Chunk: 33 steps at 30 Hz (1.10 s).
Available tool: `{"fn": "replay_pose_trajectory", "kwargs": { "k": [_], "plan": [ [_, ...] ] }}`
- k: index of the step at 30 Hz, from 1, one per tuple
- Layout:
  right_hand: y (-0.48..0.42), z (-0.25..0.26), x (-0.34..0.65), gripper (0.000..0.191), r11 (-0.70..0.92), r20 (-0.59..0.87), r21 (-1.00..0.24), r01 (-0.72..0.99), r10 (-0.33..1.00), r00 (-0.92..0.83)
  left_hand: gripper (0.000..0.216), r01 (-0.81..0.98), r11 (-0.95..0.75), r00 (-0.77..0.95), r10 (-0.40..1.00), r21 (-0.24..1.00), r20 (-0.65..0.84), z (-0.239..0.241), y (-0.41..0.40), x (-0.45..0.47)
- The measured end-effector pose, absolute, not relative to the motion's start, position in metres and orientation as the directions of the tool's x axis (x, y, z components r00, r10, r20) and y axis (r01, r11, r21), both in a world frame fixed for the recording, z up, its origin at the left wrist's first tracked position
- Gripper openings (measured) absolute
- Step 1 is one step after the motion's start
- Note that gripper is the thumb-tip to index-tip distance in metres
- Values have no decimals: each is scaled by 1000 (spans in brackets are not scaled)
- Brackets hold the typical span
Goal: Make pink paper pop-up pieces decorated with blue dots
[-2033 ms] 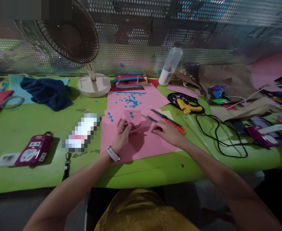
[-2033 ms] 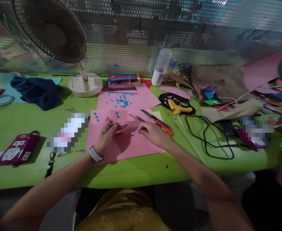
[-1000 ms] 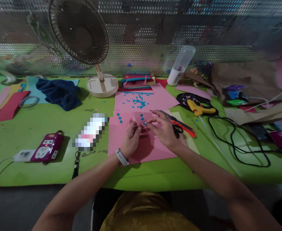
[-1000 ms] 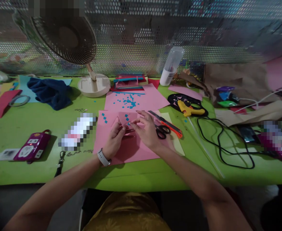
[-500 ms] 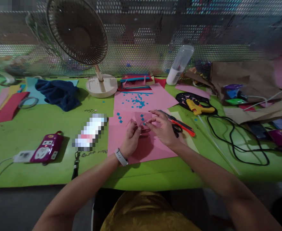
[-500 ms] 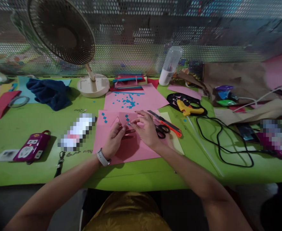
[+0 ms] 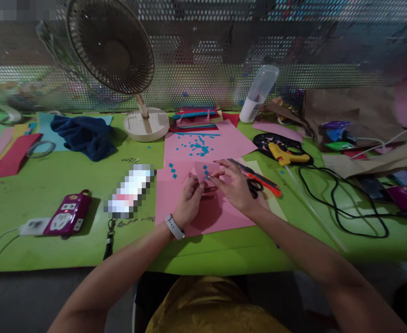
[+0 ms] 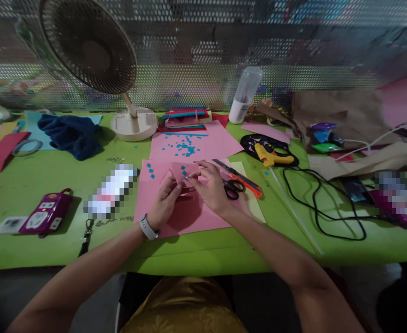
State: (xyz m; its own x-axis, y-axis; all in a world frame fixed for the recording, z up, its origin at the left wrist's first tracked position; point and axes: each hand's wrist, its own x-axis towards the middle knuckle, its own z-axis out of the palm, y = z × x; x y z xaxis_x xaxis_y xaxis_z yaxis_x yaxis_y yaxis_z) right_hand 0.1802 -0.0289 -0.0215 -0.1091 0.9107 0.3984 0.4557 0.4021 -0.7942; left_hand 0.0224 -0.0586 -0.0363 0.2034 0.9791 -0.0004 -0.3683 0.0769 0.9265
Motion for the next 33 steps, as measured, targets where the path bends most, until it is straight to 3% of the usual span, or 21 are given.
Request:
{"fn": "replay_pose_trajectory", "kwargs": {
  "k": [33],
  "plan": [
    [-29, -22, 180, 8, 433, 438, -813, 388, 895, -81, 37, -382, 79, 223, 975, 921, 8, -38, -58, 23]
  ]
}}
